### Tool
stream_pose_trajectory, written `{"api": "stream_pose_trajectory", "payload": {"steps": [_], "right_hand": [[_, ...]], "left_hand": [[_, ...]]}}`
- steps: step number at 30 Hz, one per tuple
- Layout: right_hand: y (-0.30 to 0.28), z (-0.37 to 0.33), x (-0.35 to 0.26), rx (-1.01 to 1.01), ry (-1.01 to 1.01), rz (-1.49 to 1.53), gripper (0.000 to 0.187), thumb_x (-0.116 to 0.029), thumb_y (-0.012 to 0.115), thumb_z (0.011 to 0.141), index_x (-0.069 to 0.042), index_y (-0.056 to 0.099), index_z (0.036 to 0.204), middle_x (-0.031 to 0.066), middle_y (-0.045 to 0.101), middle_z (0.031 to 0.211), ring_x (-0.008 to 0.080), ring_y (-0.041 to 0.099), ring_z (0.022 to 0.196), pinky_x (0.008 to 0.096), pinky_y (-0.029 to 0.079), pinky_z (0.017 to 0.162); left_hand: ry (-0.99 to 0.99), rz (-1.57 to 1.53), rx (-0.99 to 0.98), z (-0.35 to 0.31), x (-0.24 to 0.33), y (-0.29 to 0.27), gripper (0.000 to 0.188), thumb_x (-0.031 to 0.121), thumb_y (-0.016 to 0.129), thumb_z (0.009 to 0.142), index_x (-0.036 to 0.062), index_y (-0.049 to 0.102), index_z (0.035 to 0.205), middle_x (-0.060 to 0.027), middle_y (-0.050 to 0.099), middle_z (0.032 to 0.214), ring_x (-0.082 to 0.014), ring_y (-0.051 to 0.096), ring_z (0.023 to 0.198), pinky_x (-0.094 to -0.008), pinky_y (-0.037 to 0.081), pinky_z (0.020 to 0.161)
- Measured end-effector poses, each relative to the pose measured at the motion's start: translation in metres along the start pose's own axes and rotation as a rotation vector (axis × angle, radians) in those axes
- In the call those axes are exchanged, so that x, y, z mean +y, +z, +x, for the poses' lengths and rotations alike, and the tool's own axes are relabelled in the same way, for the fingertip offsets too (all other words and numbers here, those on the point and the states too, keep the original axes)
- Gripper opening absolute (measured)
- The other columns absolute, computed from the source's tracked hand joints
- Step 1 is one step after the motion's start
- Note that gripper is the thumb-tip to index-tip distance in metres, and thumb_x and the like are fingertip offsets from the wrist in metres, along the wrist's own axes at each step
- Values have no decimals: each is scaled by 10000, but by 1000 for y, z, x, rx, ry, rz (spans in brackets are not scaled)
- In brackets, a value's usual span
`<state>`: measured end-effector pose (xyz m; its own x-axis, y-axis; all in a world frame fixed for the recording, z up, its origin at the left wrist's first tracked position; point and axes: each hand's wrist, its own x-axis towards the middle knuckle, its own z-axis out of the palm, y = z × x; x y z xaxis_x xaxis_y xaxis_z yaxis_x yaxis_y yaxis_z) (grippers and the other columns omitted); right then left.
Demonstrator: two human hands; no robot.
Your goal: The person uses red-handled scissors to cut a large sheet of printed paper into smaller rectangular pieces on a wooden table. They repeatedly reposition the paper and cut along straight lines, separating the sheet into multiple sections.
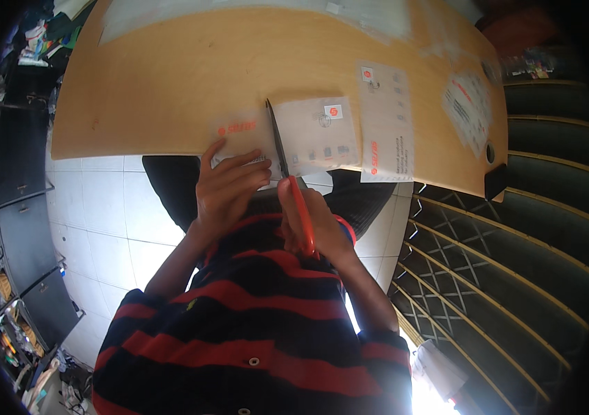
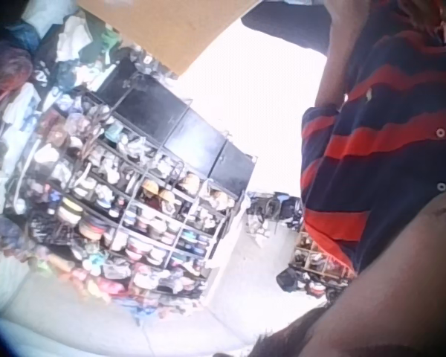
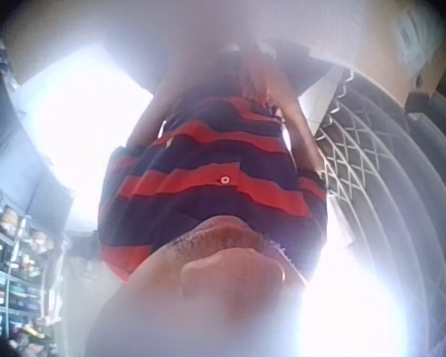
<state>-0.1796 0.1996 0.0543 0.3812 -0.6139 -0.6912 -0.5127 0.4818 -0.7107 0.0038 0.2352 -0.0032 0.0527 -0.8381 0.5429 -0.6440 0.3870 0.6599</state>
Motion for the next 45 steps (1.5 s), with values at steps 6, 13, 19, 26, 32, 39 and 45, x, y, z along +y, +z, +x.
{"api": "stream_pose_trajectory", "payload": {"steps": [6, 13, 19, 26, 32, 39, 45], "right_hand": [[-10, 8, -8, -89, -18, 15, 833, -701, 373, 992, 56, 568, 703, 111, 558, 531, 205, 629, 440, 287, 496, 408], [-11, 4, -11, -187, -110, 29, 830, -713, 288, 1004, 10, 533, 678, 99, 566, 556, 191, 628, 455, 284, 499, 421], [-24, -14, 4, -150, -249, 167, 871, -754, 287, 978, 22, 556, 686, 90, 564, 565, 177, 621, 473, 282, 497, 444], [-59, -41, 34, 24, -333, 234, 915, -800, 252, 948, 12, 559, 657, 86, 568, 546, 160, 609, 466, 267, 482, 442], [-88, -66, 62, 105, -298, 263, 915, -860, 251, 893, -6, 539, 738, 75, 586, 593, 144, 616, 482, 260, 478, 447], [-91, -62, 70, 124, -405, 385, 1000, -960, 207, 757, -23, 543, 851, 63, 593, 729, 134, 613, 590, 265, 475, 514], [-91, -67, 85, 90, -428, 271, 985, -933, 174, 817, -24, 548, 888, 56, 577, 743, 125, 592, 609, 275, 461, 532]], "left_hand": [[3, 35, -13, 4, 0, -7, 123, 64, 773, 824, 104, 762, 940, -37, 773, 995, -232, 713, 1081, -521, 349, 1112], [-119, 246, -10, 24, -21, -26, 136, 95, 732, 888, 88, 749, 1022, -61, 739, 1151, -260, 634, 1232, -526, 316, 1143], [-48, 346, -198, 44, -22, -4, 502, 357, 788, 842, 148, 656, 1278, -100, 545, 1434, -390, 417, 1409, -668, 195, 1152], [-63, 410, -281, 69, -28, 15, 484, 413, 678, 922, 141, 637, 1320, -142, 455, 1511, -458, 322, 1445, -734, 143, 1137], [-46, 590, -221, 96, -55, -14, 376, 105, 606, 932, 118, 633, 1307, -151, 531, 1448, -424, 376, 1419, -616, 238, 1171], [239, 111, -367, 100, 41, 83, 352, 180, 653, 940, 104, 635, 1283, -154, 533, 1420, -409, 475, 1329, -660, 276, 1129], [425, 32, -510, 110, 38, 126, 256, 244, 730, 898, 53, 647, 1046, -173, 544, 1378, -394, 473, 1345, -723, 264, 1096]]}}
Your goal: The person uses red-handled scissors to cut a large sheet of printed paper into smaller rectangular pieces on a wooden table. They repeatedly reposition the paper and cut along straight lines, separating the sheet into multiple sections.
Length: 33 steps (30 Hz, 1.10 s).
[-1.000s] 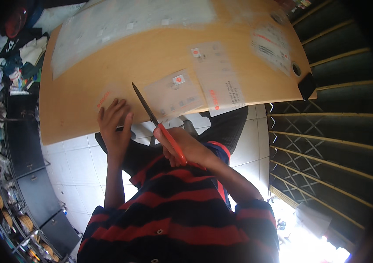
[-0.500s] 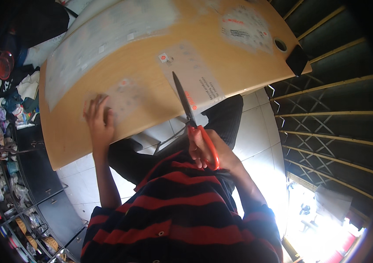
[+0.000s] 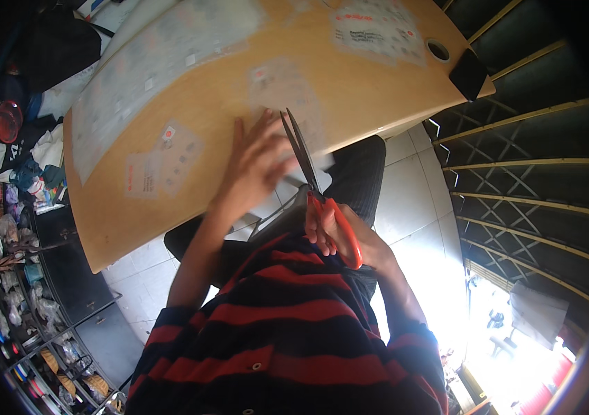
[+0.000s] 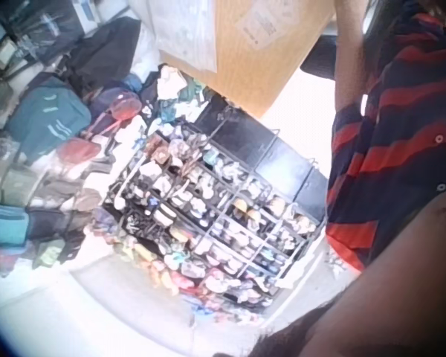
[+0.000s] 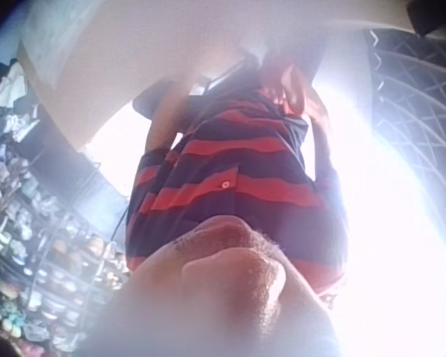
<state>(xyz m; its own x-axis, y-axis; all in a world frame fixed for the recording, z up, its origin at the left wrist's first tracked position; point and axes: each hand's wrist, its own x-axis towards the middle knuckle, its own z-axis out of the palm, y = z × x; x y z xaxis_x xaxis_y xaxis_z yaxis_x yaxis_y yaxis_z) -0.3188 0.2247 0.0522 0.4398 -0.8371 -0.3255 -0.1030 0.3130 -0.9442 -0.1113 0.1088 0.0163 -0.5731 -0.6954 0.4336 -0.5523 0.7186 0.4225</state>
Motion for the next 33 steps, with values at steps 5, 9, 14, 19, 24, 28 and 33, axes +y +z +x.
{"api": "stream_pose_trajectory", "payload": {"steps": [5, 9, 14, 19, 24, 28, 33], "right_hand": [[-8, -15, 16, -33, 96, -12, 885, -875, 239, 880, -42, 538, 882, 44, 574, 748, 123, 570, 582, 271, 454, 530], [0, -19, 20, 0, 147, -97, 932, -904, 227, 857, -39, 571, 834, 34, 581, 642, 126, 583, 508, 258, 459, 497], [-12, -24, 12, -85, 267, -127, 754, -782, 319, 953, -62, 538, 896, 39, 567, 714, 136, 593, 555, 280, 475, 519], [-13, -29, 11, -121, 433, -102, 821, -820, 300, 924, -40, 552, 897, 59, 591, 703, 157, 644, 553, 274, 509, 493], [-9, -23, 6, -111, 430, -149, 836, -822, 294, 909, -33, 569, 934, 52, 612, 673, 127, 648, 514, 235, 514, 451], [-8, -19, 10, -143, 401, -79, 791, -790, 328, 927, -35, 562, 918, 53, 612, 670, 121, 648, 510, 229, 511, 444], [-2, -5, 0, -125, 397, -78, 835, -803, 332, 935, -1, 535, 826, 63, 572, 632, 156, 622, 494, 274, 509, 451]], "left_hand": [[-71, 91, -7, -15, -36, -27, 335, 322, 795, 840, 50, 612, 909, -151, 564, 1243, -346, 472, 1355, -702, 289, 1091], [-200, 49, -68, -25, 7, -43, 570, 391, 844, 770, 75, 616, 1186, -159, 460, 1383, -417, 359, 1404, -718, 267, 1096], [-299, 178, -172, -41, 19, -41, 540, 211, 812, 782, 145, 627, 1285, -105, 452, 1504, -419, 344, 1451, -716, 230, 1129], [-264, 237, -226, -46, 20, -62, 443, -29, 654, 799, 118, 703, 1213, -131, 527, 1473, -389, 406, 1429, -728, 213, 1142], [-333, 102, -138, -53, 4, -63, 436, -86, 579, 825, 106, 722, 1189, -140, 589, 1401, -348, 457, 1401, -660, 242, 1170], [-389, -49, -25, -55, 2, -60, 435, -111, 537, 832, 93, 739, 1159, -150, 622, 1353, -368, 475, 1382, -656, 250, 1164], [-356, -93, 19, -65, 2, -53, 440, -131, 514, 819, 81, 756, 1119, -157, 631, 1337, -398, 471, 1379, -655, 243, 1165]]}}
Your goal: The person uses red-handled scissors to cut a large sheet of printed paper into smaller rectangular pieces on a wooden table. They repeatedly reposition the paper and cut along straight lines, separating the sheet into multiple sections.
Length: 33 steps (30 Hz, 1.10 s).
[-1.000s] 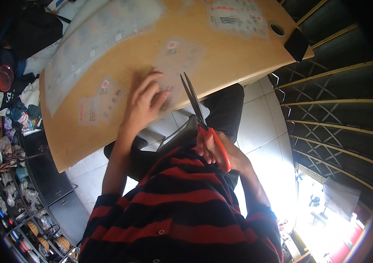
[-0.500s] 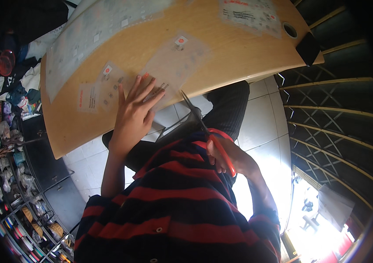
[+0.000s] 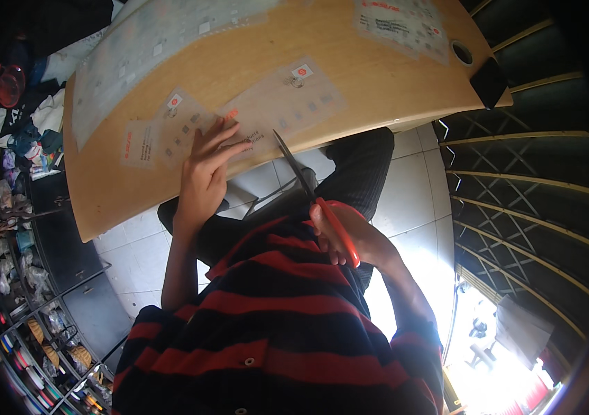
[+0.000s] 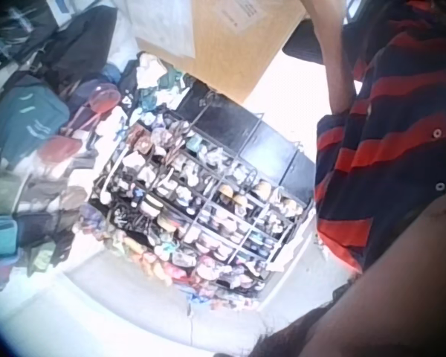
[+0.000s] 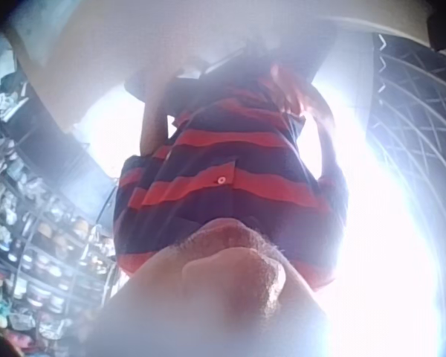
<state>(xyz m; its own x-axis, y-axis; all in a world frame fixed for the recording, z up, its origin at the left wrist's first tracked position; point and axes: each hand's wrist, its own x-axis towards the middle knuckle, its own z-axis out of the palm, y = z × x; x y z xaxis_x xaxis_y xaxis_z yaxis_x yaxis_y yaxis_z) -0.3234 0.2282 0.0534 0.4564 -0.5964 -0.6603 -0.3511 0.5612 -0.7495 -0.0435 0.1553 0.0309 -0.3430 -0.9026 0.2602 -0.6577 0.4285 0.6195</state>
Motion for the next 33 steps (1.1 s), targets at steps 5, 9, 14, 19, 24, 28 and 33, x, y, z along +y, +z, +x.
{"api": "stream_pose_trajectory", "payload": {"steps": [5, 9, 14, 19, 24, 28, 33], "right_hand": [[1, 5, -7, 1, 22, 55, 809, -778, 359, 949, -5, 519, 769, 65, 555, 579, 150, 607, 460, 262, 495, 429], [-1, 7, -8, -5, 1, 44, 792, -763, 374, 957, -8, 519, 769, 73, 556, 568, 155, 606, 442, 271, 485, 411], [0, 7, -9, 70, 44, -41, 799, -738, 395, 970, -16, 544, 664, 70, 547, 518, 154, 598, 424, 273, 466, 399], [-4, 6, -11, 66, 28, -91, 813, -667, 413, 1006, -32, 541, 515, 61, 518, 440, 150, 575, 390, 265, 461, 396], [1, 4, -11, 75, -16, -34, 790, -632, 424, 1019, -36, 548, 516, 57, 521, 439, 137, 570, 384, 243, 459, 393], [6, 6, -5, 99, -38, -30, 784, -655, 383, 1020, -33, 561, 577, 56, 538, 467, 122, 562, 384, 231, 444, 383], [9, 10, 1, 116, -45, -108, 742, -629, 354, 1041, -30, 557, 652, 54, 554, 501, 103, 538, 385, 235, 408, 368]], "left_hand": [[21, -21, 24, -5, 2, -1, 432, -109, 480, 867, 88, 765, 1125, -140, 651, 1332, -380, 466, 1400, -613, 209, 1195], [57, -34, 59, -10, -6, 6, 472, -130, 507, 812, 96, 760, 1139, -129, 649, 1334, -404, 462, 1390, -660, 210, 1176], [57, -63, 93, -13, -11, 11, 468, -122, 511, 822, 104, 759, 1149, -120, 651, 1336, -397, 454, 1399, -655, 206, 1182], [59, -82, 107, -14, -13, 10, 447, -109, 523, 840, 108, 759, 1151, -111, 655, 1332, -384, 463, 1394, -646, 205, 1193], [61, -91, 121, -15, -14, 12, 437, -101, 538, 844, 112, 761, 1153, -109, 664, 1319, -369, 471, 1391, -635, 209, 1201], [55, -93, 123, -15, -13, 11, 429, -96, 549, 843, 115, 764, 1148, -111, 672, 1305, -366, 476, 1388, -629, 209, 1203], [69, -93, 126, -16, -15, 12, 403, -84, 562, 841, 115, 773, 1120, -109, 676, 1301, -361, 487, 1379, -630, 204, 1205]]}}
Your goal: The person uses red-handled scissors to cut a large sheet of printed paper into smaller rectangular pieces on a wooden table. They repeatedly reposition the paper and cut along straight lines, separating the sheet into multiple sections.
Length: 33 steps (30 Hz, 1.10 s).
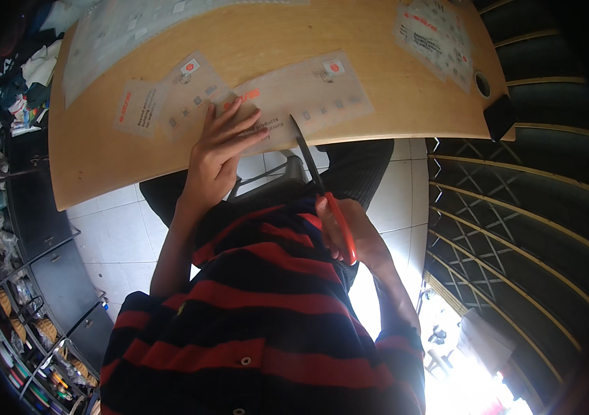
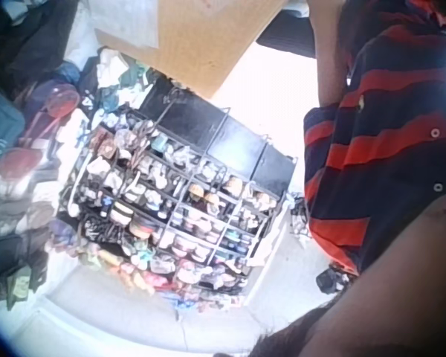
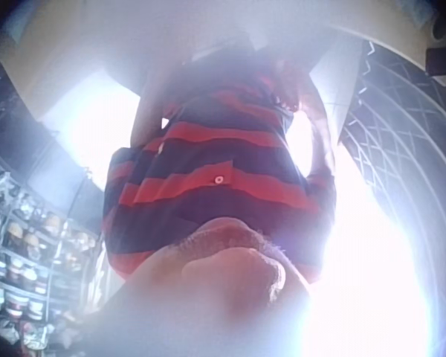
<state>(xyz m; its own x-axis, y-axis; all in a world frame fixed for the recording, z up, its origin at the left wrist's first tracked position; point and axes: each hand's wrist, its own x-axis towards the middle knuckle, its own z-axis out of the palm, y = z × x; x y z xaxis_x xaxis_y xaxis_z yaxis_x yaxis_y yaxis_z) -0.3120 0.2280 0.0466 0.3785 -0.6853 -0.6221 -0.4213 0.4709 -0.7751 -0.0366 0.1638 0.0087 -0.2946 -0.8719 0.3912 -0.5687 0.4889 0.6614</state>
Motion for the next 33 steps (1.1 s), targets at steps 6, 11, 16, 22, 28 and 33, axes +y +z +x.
{"api": "stream_pose_trajectory", "payload": {"steps": [6, 11, 16, 22, 28, 33], "right_hand": [[3, 4, -9, 27, 1, -16, 752, -627, 345, 1044, -27, 570, 650, 51, 552, 493, 105, 539, 385, 236, 406, 374], [8, 8, -14, 64, 23, -7, 832, -724, 346, 987, -33, 519, 558, 45, 494, 432, 122, 554, 381, 243, 437, 377], [6, 10, -9, 53, 8, -55, 845, -736, 337, 981, -34, 509, 543, 48, 495, 427, 124, 563, 385, 245, 439, 373], [2, 10, -10, 24, 17, -68, 865, -810, 328, 928, -40, 493, 573, 45, 510, 470, 127, 579, 413, 251, 460, 391], [4, 15, -12, 52, -31, -24, 849, -796, 327, 941, -50, 488, 570, 41, 506, 465, 120, 567, 409, 253, 461, 408], [8, 19, -18, 63, -57, -5, 839, -737, 339, 984, -50, 476, 522, 32, 461, 416, 119, 546, 381, 244, 441, 386]], "left_hand": [[6, -18, -4, -1, 0, 0, 392, -75, 567, 839, 119, 778, 1106, -105, 681, 1296, -357, 497, 1371, -642, 185, 1205], [6, -25, 0, -1, -1, 1, 395, -76, 567, 839, 121, 777, 1109, -106, 678, 1300, -355, 495, 1373, -652, 183, 1201], [3, -24, 5, -2, -1, 2, 380, -66, 574, 848, 121, 777, 1109, -99, 676, 1305, -356, 496, 1372, -654, 189, 1199], [17, -18, 20, -3, -2, 2, 363, -59, 583, 847, 121, 780, 1094, -92, 678, 1302, -356, 498, 1370, -654, 194, 1198], [24, -14, 5, -3, -3, 2, 328, -36, 599, 841, 122, 784, 1060, -86, 684, 1289, -351, 499, 1371, -654, 191, 1198], [23, -22, 10, -3, -3, 1, 334, -38, 595, 832, 122, 786, 1055, -80, 687, 1286, -346, 496, 1375, -655, 187, 1198]]}}
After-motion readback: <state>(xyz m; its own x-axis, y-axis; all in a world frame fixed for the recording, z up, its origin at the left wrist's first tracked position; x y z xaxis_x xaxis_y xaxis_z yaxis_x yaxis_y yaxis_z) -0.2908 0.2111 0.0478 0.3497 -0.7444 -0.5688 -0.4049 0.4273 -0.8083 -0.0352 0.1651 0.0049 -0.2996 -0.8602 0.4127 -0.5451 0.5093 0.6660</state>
